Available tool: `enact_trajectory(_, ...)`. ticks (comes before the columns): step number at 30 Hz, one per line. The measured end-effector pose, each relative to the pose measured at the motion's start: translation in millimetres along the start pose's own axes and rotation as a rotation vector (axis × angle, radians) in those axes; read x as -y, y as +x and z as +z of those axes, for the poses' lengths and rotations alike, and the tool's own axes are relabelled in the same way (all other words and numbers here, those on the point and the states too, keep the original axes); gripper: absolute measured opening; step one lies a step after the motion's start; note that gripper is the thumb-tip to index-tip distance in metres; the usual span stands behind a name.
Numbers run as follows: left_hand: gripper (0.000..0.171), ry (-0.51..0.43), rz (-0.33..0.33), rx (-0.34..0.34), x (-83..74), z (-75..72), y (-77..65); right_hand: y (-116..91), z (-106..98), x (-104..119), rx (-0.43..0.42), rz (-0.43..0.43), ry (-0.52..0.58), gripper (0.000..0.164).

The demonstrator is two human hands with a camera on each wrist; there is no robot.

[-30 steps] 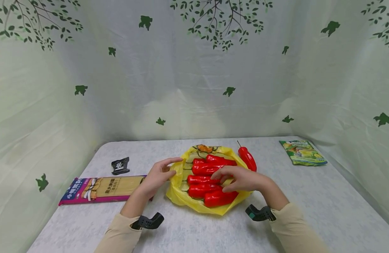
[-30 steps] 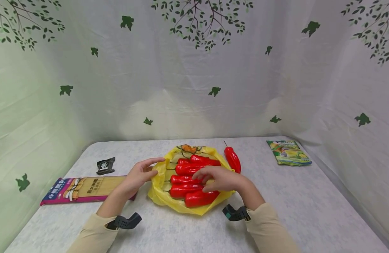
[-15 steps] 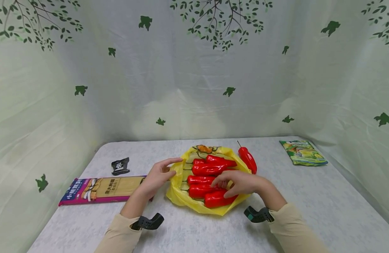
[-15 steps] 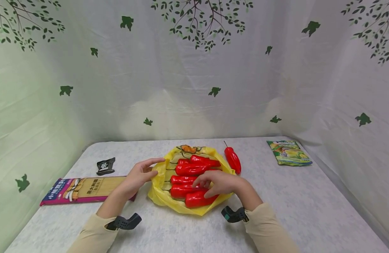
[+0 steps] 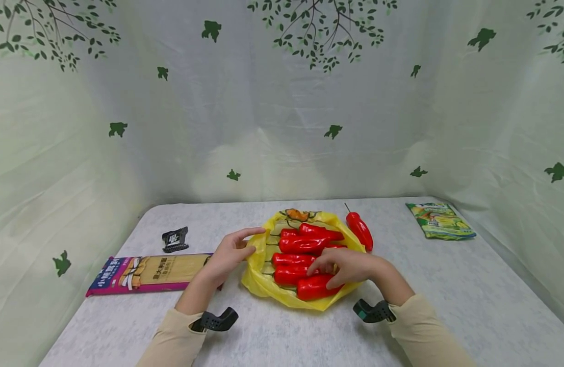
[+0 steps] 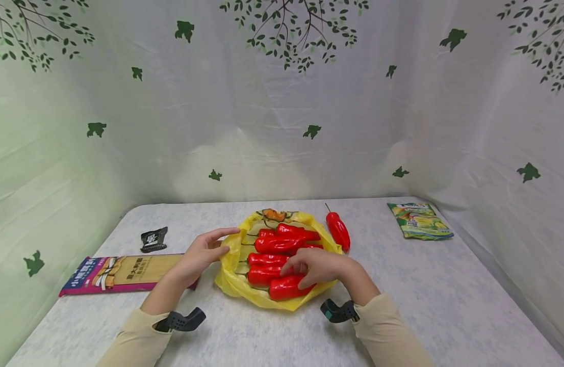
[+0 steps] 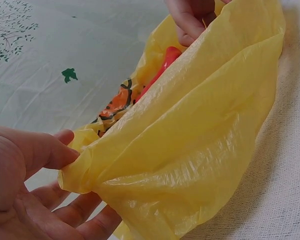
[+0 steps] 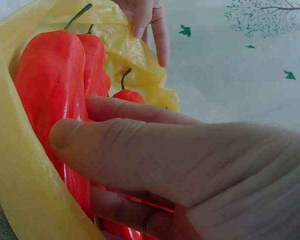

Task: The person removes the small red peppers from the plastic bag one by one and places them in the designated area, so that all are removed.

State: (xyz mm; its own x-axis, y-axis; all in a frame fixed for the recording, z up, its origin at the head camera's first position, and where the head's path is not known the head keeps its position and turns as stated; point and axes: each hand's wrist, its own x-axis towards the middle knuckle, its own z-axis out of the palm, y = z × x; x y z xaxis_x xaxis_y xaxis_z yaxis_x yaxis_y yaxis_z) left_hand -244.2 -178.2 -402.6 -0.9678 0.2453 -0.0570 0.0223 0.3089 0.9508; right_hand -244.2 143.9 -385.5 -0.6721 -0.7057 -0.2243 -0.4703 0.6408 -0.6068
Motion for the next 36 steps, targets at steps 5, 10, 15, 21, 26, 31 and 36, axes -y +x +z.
enact_trajectory(5, 0.046, -0.001, 0.004, -0.001, 0.5, 0.4, 0.1, 0.3, 0.6, 0.8, 0.000, 0.011, -0.021, 0.037)
enact_trajectory(10, 0.047, 0.000, 0.001, -0.005, 0.4, 1.0, 0.0, 0.5, 0.8, 2.9, -0.002, 0.017, -0.036, 0.037)
enact_trajectory(15, 0.047, 0.002, -0.007, -0.010, -0.1, 1.3, 0.0, 0.7, 1.0, 5.2, -0.005, 0.008, -0.054, 0.036)
enact_trajectory(21, 0.046, -0.001, 0.003, -0.005, 0.3, 0.8, 0.4, 1.7, 2.6, 7.9, -0.007, 0.010, -0.060, 0.034)
enact_trajectory(26, 0.046, -0.007, 0.010, 0.002, 1.0, 0.5, 0.0, 1.9, 3.9, 8.8, -0.009, 0.018, -0.071, 0.034)
enact_trajectory(31, 0.046, -0.006, 0.014, 0.004, 1.6, -0.2, -0.3, 1.3, 3.4, 8.1, -0.032, 0.007, -0.078, 0.036)
enact_trajectory(36, 0.046, -0.009, 0.021, 0.004, 0.8, -0.2, 0.0, 0.4, 0.5, 6.5, -0.053, -0.013, -0.067, 0.037)
